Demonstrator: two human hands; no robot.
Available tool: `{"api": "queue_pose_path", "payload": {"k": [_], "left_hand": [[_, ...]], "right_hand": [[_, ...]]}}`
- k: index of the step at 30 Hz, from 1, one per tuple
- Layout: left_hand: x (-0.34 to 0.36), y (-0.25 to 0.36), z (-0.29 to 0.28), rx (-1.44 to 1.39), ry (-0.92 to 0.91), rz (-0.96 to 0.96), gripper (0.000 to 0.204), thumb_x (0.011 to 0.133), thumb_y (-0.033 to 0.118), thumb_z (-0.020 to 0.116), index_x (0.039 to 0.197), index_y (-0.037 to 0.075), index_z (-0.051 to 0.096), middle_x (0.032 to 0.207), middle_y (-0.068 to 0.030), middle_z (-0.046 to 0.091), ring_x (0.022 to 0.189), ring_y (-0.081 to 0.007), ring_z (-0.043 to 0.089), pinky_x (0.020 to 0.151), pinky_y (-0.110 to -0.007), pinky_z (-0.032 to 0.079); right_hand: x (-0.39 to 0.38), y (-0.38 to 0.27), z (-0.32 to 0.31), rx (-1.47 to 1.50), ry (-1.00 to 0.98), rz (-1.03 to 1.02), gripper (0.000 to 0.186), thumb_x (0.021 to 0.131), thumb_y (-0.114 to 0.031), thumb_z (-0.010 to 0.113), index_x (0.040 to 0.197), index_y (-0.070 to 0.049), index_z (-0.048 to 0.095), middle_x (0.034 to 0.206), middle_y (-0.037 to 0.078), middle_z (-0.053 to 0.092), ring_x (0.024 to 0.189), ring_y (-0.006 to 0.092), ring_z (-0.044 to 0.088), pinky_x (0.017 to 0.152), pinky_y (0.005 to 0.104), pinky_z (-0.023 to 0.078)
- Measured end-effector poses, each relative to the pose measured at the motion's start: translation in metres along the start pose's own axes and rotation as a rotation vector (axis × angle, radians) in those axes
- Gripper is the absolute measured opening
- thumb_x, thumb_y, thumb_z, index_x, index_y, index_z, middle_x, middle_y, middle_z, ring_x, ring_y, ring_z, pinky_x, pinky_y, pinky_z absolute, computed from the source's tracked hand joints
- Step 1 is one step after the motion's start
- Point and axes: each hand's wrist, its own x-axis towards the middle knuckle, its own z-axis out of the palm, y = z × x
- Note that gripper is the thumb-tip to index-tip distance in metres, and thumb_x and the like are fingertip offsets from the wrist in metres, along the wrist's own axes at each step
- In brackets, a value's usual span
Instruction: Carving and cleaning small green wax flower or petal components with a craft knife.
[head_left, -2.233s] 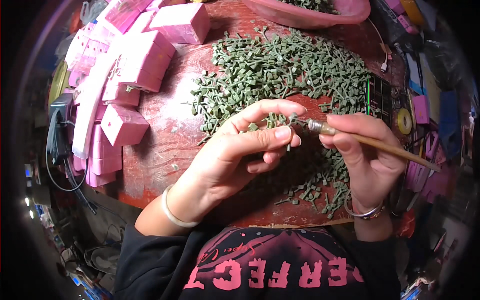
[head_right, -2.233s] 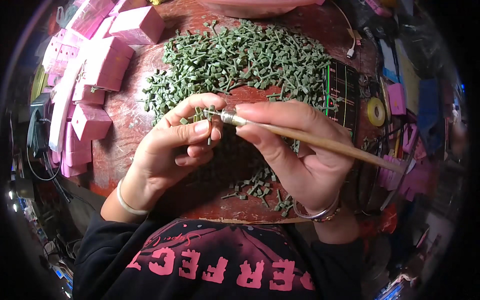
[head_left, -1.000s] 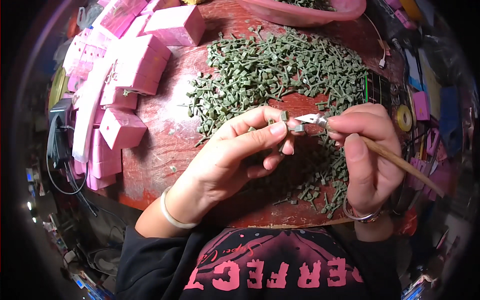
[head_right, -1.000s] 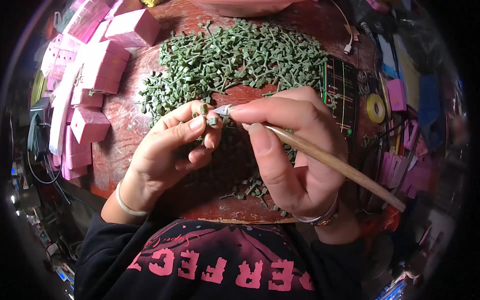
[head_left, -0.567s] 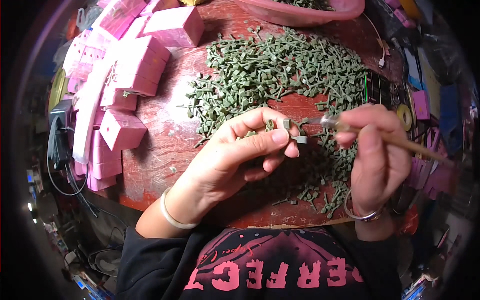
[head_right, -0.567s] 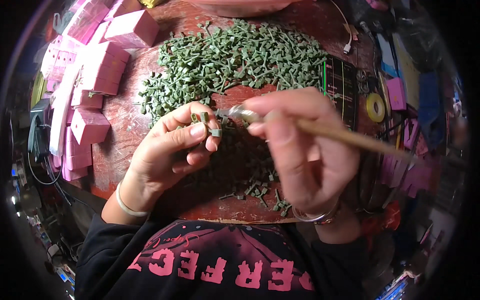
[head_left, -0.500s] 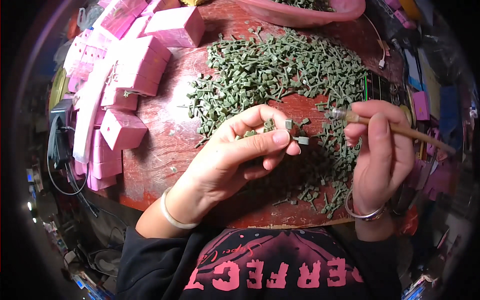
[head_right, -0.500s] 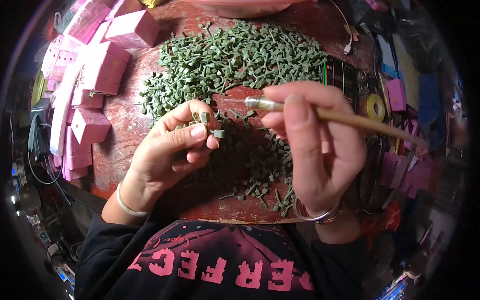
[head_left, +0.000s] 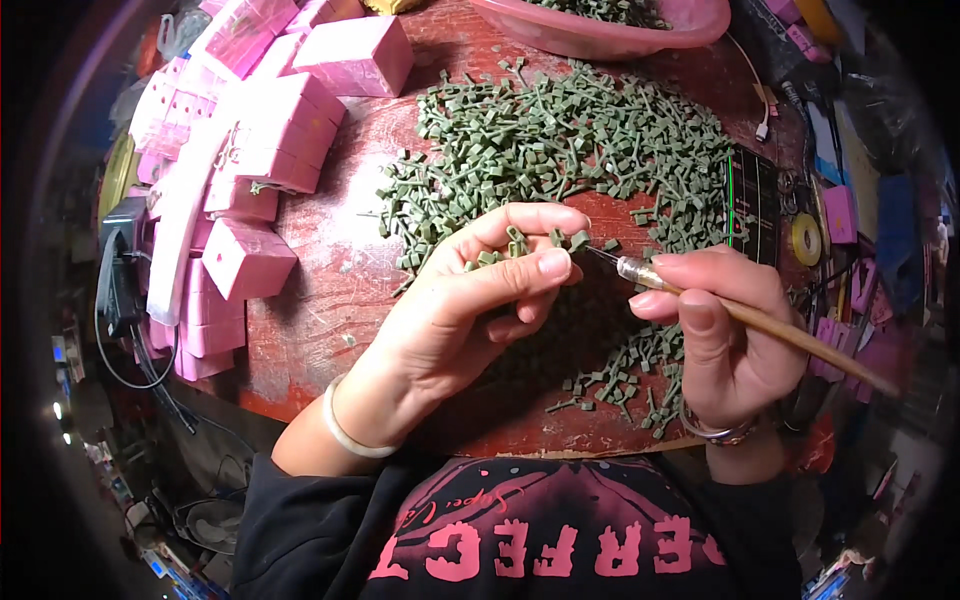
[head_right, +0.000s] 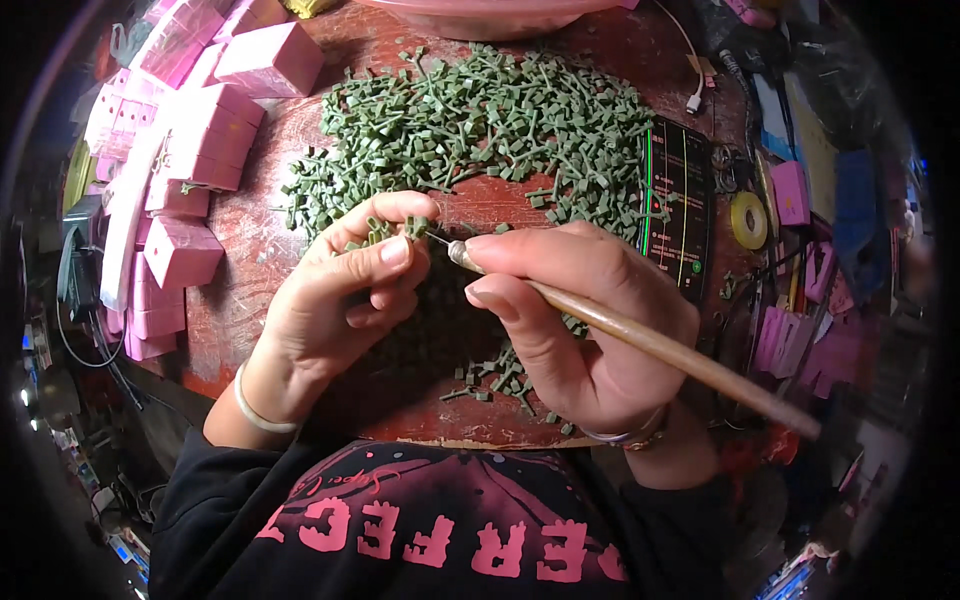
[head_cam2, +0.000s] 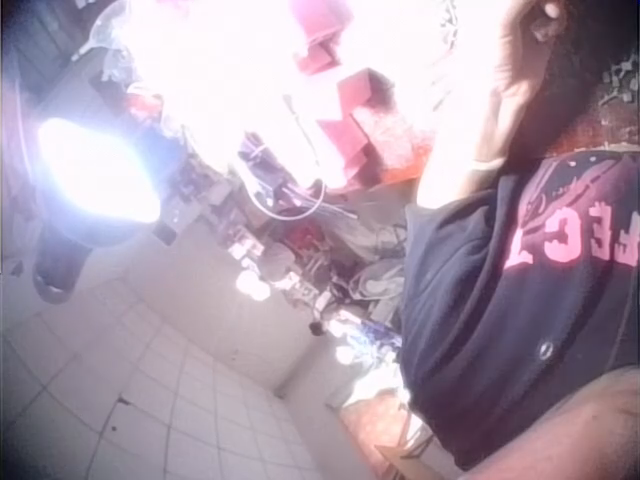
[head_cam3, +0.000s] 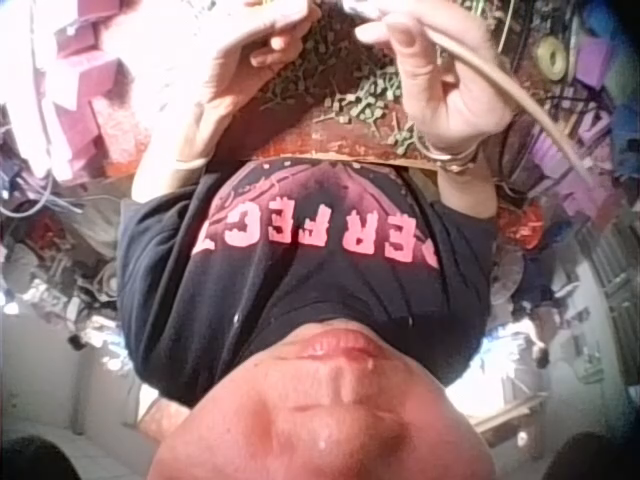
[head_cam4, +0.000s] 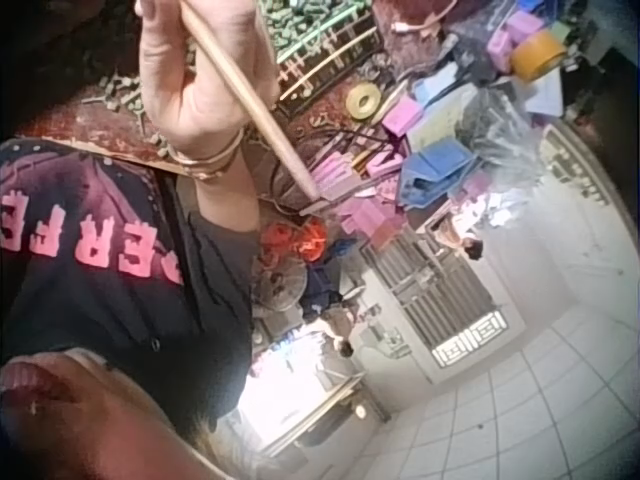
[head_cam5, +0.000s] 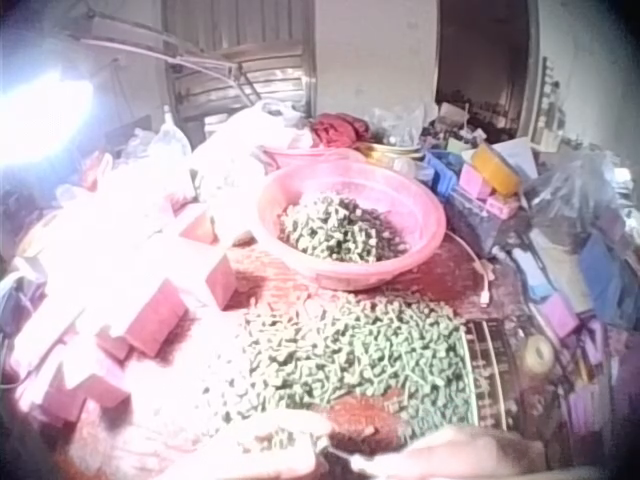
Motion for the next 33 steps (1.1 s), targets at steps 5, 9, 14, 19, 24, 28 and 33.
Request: {"api": "queue_pose_path", "payload": {"k": [5,9,14,19,24,28,33], "left_hand": [[0.001,-0.002,0.0,0.004,0.013,0.025,0.025,0.085,0.008,0.065,0.107,0.007,0.054,0.075,-0.0003,0.049,0.057,-0.0029,0.038,0.043,-0.014,0.026],[0.0,-0.002,0.0,0.042,0.017,0.015,0.024,0.085,0.008,0.065,0.106,0.006,0.054,0.077,-0.0011,0.05,0.057,-0.0034,0.039,0.044,-0.015,0.027],[-0.002,-0.001,0.0,0.057,0.029,0.0,0.023,0.085,0.007,0.065,0.106,0.006,0.054,0.077,-0.0014,0.051,0.058,-0.0039,0.039,0.044,-0.016,0.027],[-0.001,0.0,-0.004,-0.023,-0.072,-0.018,0.026,0.085,0.012,0.068,0.108,0.008,0.057,0.086,-0.0007,0.06,0.063,-0.0037,0.047,0.05,-0.016,0.03],[0.0,0.002,-0.005,-0.074,-0.073,0.03,0.023,0.088,0.017,0.063,0.108,0.007,0.056,0.084,-0.002,0.058,0.063,-0.0045,0.048,0.048,-0.016,0.03],[-0.001,0.0,-0.001,0.013,-0.056,0.058,0.022,0.091,0.024,0.056,0.099,0.004,0.052,0.079,-0.0037,0.047,0.058,-0.007,0.042,0.039,-0.014,0.028],[-0.001,0.0,-0.001,0.005,-0.054,0.056,0.02,0.092,0.025,0.055,0.092,0.005,0.051,0.078,-0.0041,0.047,0.058,-0.0072,0.042,0.039,-0.015,0.027]], "right_hand": [[0.004,-0.003,0.002,-0.07,-0.027,-0.032,0.014,0.083,-0.003,0.068,0.096,0.002,0.062,0.081,0.013,0.067,0.069,0.0204,0.066,0.06,0.0276,0.053],[0.002,-0.004,0.001,-0.062,-0.037,-0.015,0.015,0.083,-0.002,0.068,0.096,0.002,0.062,0.081,0.013,0.067,0.068,0.0208,0.066,0.06,0.0279,0.053],[-0.002,-0.004,0.001,0.036,-0.025,0.117,0.016,0.089,-0.008,0.062,0.099,0.004,0.06,0.081,0.012,0.067,0.069,0.0161,0.066,0.06,0.025,0.053],[0.001,-0.004,0.001,0.31,0.05,0.201,0.024,0.097,-0.017,0.049,0.099,0.006,0.055,0.076,0.009,0.065,0.065,0.0138,0.065,0.058,0.0211,0.052],[0.007,0.004,0.006,0.166,0.099,0.382,0.018,0.097,-0.011,0.048,0.101,0.004,0.058,0.077,0.008,0.066,0.064,0.011,0.062,0.06,0.0211,0.051],[0.003,0.021,0.01,-0.311,-0.183,0.217,0.021,0.079,0.0,0.066,0.098,-0.001,0.057,0.092,0.015,0.059,0.079,0.0282,0.062,0.068,0.0353,0.049],[-0.001,0.024,0.012,-0.451,-0.318,0.15,0.03,0.071,0.007,0.065,0.097,-0.003,0.055,0.088,0.013,0.054,0.082,0.0334,0.056,0.072,0.0409,0.046]]}}
